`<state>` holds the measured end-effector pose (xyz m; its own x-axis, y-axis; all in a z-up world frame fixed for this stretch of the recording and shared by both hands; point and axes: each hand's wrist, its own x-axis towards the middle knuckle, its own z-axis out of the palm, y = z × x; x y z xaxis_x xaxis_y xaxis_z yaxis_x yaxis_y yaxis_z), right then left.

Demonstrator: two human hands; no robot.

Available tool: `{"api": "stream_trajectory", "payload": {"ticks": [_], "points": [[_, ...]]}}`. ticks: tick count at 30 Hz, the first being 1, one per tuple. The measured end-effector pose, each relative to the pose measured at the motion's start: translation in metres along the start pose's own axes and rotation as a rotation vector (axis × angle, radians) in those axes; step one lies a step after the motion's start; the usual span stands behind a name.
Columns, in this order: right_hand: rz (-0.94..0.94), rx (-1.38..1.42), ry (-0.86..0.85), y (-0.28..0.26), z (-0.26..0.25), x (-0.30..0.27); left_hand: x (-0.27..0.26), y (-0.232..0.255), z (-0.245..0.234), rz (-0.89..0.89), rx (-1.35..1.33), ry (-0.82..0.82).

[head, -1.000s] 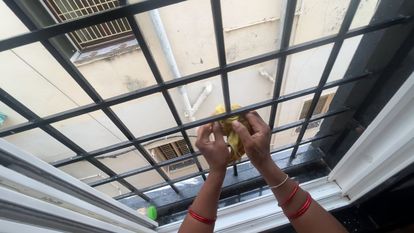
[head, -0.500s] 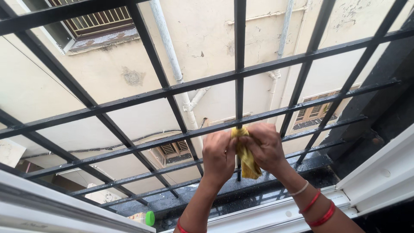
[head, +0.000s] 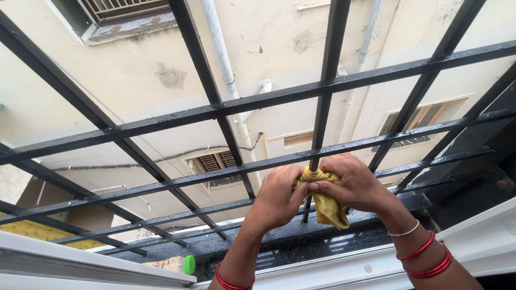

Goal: The person uses a yellow cloth to wipe the black metal window grille and the white window frame. They systematically clean the horizontal and vertical bars of the grille, moving from one section to another while maintaining a steady wiping motion.

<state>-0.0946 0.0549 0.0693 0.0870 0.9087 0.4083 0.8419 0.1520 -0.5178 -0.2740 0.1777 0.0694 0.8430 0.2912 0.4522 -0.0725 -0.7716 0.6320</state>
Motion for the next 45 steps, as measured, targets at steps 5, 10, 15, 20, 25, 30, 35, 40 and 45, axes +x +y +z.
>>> {"api": "stream_trajectory", "payload": {"ticks": [5,10,15,20,25,30,35,40,45], "points": [[-0.036,0.102,0.102,0.000,0.005,-0.006,-0.004,0.003,0.004,0.003,-0.011,0.112],[-0.071,0.136,0.216,-0.005,0.009,-0.015,-0.013,0.010,0.009,0.035,0.038,0.266],[-0.135,0.340,0.339,-0.006,0.021,-0.030,-0.028,0.016,0.023,0.030,-0.009,0.459],[-0.071,0.150,0.503,-0.018,0.044,-0.058,-0.046,0.008,0.047,0.095,0.074,0.550],[-0.146,0.180,0.791,-0.072,0.083,-0.078,-0.111,0.020,0.072,0.170,-0.110,0.683],[-0.191,0.358,0.855,-0.112,0.122,-0.023,-0.116,0.005,0.045,-0.048,-0.068,1.060],[0.016,0.832,0.870,-0.133,0.154,0.036,-0.083,-0.004,-0.008,-0.036,0.013,1.110],[-0.055,0.772,0.876,-0.126,0.164,0.048,-0.080,-0.002,-0.029,0.104,0.105,0.932],[0.048,0.563,0.790,-0.104,0.163,0.046,-0.082,-0.016,-0.031,0.043,0.277,0.867]]}}
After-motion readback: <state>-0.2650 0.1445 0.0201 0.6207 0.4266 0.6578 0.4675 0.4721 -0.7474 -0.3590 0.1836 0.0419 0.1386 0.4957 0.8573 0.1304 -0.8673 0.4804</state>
